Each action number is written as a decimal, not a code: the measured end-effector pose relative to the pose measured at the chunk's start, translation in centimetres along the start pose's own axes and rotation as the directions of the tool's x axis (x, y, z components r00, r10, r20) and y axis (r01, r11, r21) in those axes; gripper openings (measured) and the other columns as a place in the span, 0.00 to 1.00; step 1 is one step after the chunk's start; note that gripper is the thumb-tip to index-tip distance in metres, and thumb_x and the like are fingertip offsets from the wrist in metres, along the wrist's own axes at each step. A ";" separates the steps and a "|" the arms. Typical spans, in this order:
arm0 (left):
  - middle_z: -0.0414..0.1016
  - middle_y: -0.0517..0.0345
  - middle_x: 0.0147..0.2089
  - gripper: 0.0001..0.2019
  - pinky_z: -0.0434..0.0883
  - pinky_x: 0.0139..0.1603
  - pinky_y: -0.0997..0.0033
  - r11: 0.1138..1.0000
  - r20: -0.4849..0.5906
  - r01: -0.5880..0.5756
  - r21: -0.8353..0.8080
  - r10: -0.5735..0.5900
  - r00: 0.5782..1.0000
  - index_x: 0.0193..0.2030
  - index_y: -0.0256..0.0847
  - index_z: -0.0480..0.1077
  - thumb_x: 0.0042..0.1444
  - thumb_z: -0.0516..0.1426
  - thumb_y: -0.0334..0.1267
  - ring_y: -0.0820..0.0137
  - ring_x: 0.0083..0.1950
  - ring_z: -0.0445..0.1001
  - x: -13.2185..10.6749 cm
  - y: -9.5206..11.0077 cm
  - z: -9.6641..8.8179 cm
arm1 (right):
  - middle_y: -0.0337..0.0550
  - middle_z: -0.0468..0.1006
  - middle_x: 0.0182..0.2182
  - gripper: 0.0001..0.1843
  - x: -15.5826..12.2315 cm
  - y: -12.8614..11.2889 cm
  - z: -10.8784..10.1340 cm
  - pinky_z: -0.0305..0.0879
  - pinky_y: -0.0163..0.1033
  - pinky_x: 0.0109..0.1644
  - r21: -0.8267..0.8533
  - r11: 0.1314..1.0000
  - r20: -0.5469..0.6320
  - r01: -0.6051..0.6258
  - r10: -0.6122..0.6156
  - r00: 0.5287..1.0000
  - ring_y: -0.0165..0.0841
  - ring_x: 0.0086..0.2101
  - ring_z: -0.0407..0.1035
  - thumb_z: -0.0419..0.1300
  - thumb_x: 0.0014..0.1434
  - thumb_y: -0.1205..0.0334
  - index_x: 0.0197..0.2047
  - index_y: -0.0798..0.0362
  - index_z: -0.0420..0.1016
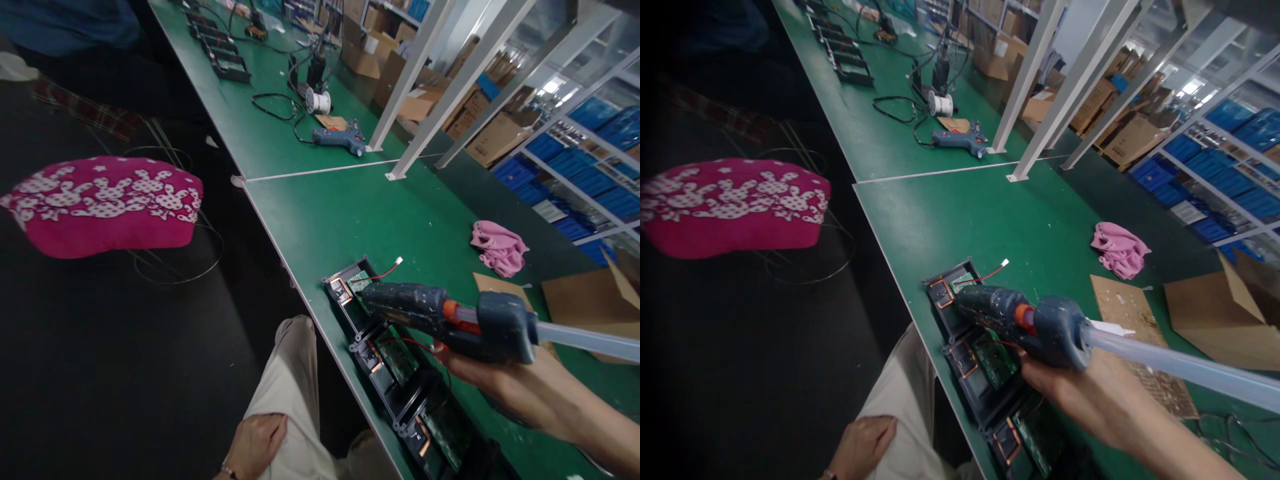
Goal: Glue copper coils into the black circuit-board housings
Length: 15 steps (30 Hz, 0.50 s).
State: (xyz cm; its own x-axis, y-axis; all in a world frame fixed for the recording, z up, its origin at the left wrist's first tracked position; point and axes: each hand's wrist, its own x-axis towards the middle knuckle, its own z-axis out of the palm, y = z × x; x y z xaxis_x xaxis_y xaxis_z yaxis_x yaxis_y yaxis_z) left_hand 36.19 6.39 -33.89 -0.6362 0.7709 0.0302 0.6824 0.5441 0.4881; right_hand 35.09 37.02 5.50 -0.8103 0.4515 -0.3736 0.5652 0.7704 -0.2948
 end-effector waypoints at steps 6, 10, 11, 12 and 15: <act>0.73 0.64 0.20 0.19 0.62 0.27 0.74 1.000 -0.024 -0.008 -0.004 0.008 1.000 0.21 0.42 0.68 0.62 0.46 0.35 0.74 0.23 0.73 0.0 0.0 -0.1 | 0.35 0.61 0.14 0.11 0.7 -0.5 0.0 0.49 0.34 0.19 -0.073 0.997 0.001 0.039 -0.039 0.999 0.31 0.17 0.56 0.51 0.48 0.55 0.22 0.50 0.69; 0.72 0.64 0.20 0.19 0.61 0.26 0.74 1.000 -0.034 -0.009 -0.005 0.009 0.999 0.20 0.41 0.67 0.62 0.46 0.34 0.74 0.22 0.72 0.1 0.1 -0.4 | 0.36 0.64 0.17 0.10 1.2 -0.8 0.0 0.51 0.33 0.21 -0.029 0.998 0.070 0.052 -0.050 0.996 0.31 0.20 0.58 0.51 0.49 0.56 0.24 0.50 0.69; 0.72 0.64 0.20 0.19 0.61 0.26 0.74 1.000 -0.034 -0.011 -0.004 0.010 0.999 0.20 0.41 0.67 0.62 0.46 0.34 0.74 0.22 0.72 0.1 0.2 -0.4 | 0.36 0.63 0.17 0.10 1.4 -0.9 0.0 0.51 0.33 0.20 -0.020 0.999 0.089 0.037 -0.035 0.995 0.31 0.20 0.58 0.52 0.48 0.56 0.23 0.50 0.69; 0.72 0.64 0.20 0.19 0.60 0.25 0.74 1.000 -0.034 -0.012 -0.001 0.012 0.999 0.20 0.41 0.67 0.62 0.46 0.34 0.74 0.22 0.72 0.1 0.2 -0.5 | 0.36 0.62 0.16 0.10 1.5 -1.0 0.0 0.50 0.33 0.20 -0.017 1.000 0.101 0.019 -0.018 0.995 0.31 0.19 0.57 0.52 0.47 0.56 0.23 0.50 0.69; 0.71 0.64 0.19 0.20 0.60 0.25 0.73 1.000 -0.033 -0.011 0.000 0.011 0.999 0.20 0.41 0.67 0.62 0.46 0.34 0.73 0.21 0.71 0.1 0.2 -0.5 | 0.35 0.59 0.13 0.10 1.6 -1.2 0.0 0.47 0.32 0.17 -0.025 1.000 0.080 0.002 0.000 0.997 0.29 0.16 0.54 0.51 0.45 0.55 0.21 0.51 0.69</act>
State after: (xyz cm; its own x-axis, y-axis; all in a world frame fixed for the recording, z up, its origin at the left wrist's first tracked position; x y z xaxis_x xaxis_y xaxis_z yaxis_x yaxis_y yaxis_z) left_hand 36.09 6.42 -33.36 -0.6406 0.7652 0.0645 0.6891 0.5358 0.4880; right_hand 33.14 36.83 5.27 -0.7956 0.4138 -0.4425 0.5591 0.7827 -0.2733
